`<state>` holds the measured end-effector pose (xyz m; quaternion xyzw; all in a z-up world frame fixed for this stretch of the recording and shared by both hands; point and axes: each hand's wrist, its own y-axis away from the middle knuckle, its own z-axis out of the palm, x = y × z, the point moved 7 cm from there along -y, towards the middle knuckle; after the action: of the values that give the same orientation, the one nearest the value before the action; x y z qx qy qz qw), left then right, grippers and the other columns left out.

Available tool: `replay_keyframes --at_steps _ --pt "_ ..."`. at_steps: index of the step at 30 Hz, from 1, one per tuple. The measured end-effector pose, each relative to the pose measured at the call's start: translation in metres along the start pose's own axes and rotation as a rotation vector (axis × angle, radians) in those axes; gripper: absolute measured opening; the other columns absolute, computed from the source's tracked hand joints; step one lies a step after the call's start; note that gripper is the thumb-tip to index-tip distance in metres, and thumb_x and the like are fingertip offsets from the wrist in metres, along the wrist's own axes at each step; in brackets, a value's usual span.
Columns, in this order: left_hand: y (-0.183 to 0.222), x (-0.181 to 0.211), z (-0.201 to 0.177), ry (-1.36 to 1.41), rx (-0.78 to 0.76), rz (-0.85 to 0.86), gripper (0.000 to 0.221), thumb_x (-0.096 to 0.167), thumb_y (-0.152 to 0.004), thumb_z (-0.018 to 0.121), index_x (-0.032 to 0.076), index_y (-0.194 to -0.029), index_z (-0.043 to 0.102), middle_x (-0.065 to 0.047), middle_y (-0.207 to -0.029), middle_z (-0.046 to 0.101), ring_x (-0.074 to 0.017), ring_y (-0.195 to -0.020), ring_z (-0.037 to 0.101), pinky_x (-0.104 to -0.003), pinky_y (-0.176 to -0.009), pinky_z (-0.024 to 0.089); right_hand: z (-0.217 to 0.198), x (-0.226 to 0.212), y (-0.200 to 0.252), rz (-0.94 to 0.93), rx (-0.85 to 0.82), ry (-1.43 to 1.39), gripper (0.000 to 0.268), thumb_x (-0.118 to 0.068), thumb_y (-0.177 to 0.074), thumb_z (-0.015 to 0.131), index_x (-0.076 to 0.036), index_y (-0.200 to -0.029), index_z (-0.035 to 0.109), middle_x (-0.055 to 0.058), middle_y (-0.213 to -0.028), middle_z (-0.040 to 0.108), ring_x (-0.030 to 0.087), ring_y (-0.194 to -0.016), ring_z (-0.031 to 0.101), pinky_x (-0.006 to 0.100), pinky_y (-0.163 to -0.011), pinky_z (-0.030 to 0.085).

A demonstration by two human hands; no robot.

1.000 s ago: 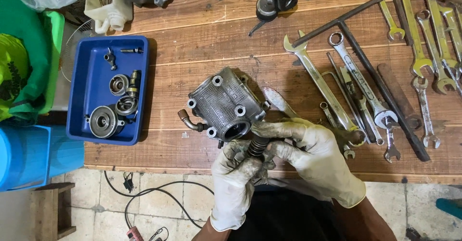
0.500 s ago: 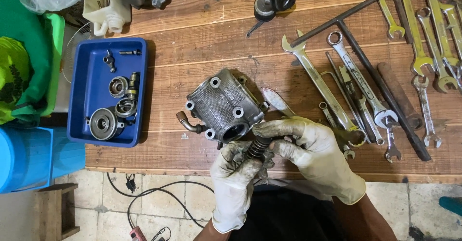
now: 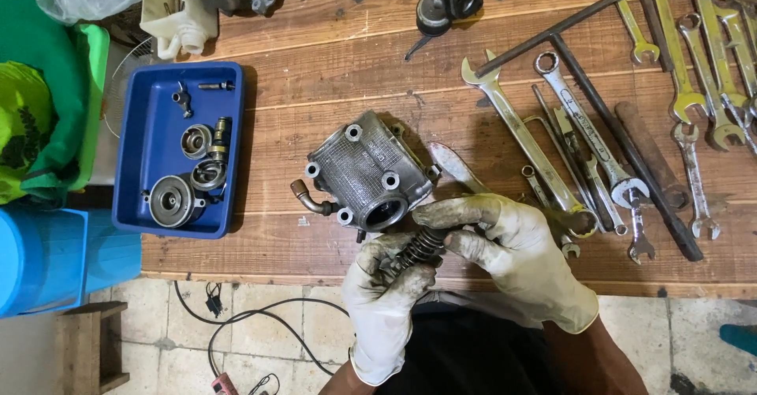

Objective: The person wipes a small metal spring with a cloth, then picks up a valve stem and inserts it into the spring. The person continues to manipulate the spring and valve stem, aligning them together, and then inserts the assembly into a hole in a metal engine block on the workbench.

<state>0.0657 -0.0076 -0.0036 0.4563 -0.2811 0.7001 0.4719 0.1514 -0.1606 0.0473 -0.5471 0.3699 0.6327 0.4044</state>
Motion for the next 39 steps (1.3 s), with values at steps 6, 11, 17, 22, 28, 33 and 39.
replay_keyframes --at_steps 6,11,17,22,28,33,39 --pt "0.0 0.005 0.001 -0.078 -0.008 0.033 0.039 0.0 -0.078 0.086 -0.006 -0.113 0.07 -0.018 -0.1 0.075 -0.026 -0.09 0.073 -0.035 -0.074 0.065 0.0 0.001 0.004 -0.012 -0.016 -0.025 0.026 -0.005 -0.088 0.072 -0.004 -0.114 0.075 0.01 -0.117 0.08 0.022 -0.111 0.077 0.032 -0.096 0.064" --pt "0.002 0.003 -0.001 -0.119 0.016 0.02 0.036 -0.005 -0.076 0.085 -0.007 -0.108 0.07 -0.019 -0.101 0.075 -0.0231 -0.081 0.071 -0.032 -0.064 0.064 -0.004 0.008 0.008 -0.01 0.024 -0.015 0.025 -0.002 -0.085 0.074 -0.002 -0.111 0.076 0.011 -0.114 0.081 0.021 -0.11 0.077 0.033 -0.101 0.061" --pt "0.004 -0.004 -0.002 -0.037 0.037 -0.065 0.038 -0.013 -0.075 0.08 -0.009 -0.112 0.07 -0.021 -0.094 0.074 -0.0251 -0.07 0.069 -0.033 -0.059 0.061 -0.006 0.003 0.011 -0.012 0.043 0.007 0.027 0.002 -0.081 0.077 -0.004 -0.108 0.078 0.01 -0.113 0.081 0.021 -0.107 0.079 0.033 -0.1 0.063" --pt "0.003 0.005 0.009 0.073 -0.036 -0.055 0.031 -0.001 -0.085 0.078 -0.012 -0.112 0.066 -0.027 -0.093 0.072 -0.0262 -0.062 0.066 -0.037 -0.059 0.061 -0.008 0.002 0.014 -0.041 0.044 0.038 0.028 0.0 -0.082 0.078 -0.006 -0.109 0.077 0.009 -0.113 0.078 0.021 -0.109 0.076 0.032 -0.1 0.062" --pt "0.004 -0.008 0.007 0.227 -0.013 -0.273 0.034 0.012 -0.09 0.075 -0.013 -0.109 0.062 -0.031 -0.08 0.07 -0.0359 -0.06 0.07 -0.039 -0.044 0.055 -0.002 -0.01 0.013 -0.138 -0.085 0.21 0.032 -0.018 -0.09 0.071 -0.007 -0.12 0.075 0.007 -0.115 0.071 0.021 -0.111 0.069 0.034 -0.101 0.054" --pt "0.002 -0.01 0.013 0.345 0.021 -0.535 0.047 0.024 -0.084 0.081 -0.008 -0.114 0.065 -0.03 -0.09 0.072 -0.0355 -0.051 0.068 -0.044 -0.044 0.061 -0.001 -0.011 0.015 -0.12 -0.113 0.279 0.03 -0.007 -0.084 0.069 -0.01 -0.114 0.071 0.004 -0.11 0.071 0.019 -0.105 0.07 0.033 -0.096 0.055" --pt "0.002 -0.015 0.013 0.277 -0.043 -0.599 0.046 0.032 -0.097 0.064 -0.012 -0.112 0.063 -0.026 -0.067 0.065 -0.0261 -0.036 0.057 -0.033 -0.03 0.047 -0.004 -0.003 0.014 -0.001 -0.069 0.291 0.03 -0.009 -0.082 0.07 -0.012 -0.111 0.072 0.001 -0.109 0.074 0.015 -0.103 0.071 0.03 -0.096 0.056"
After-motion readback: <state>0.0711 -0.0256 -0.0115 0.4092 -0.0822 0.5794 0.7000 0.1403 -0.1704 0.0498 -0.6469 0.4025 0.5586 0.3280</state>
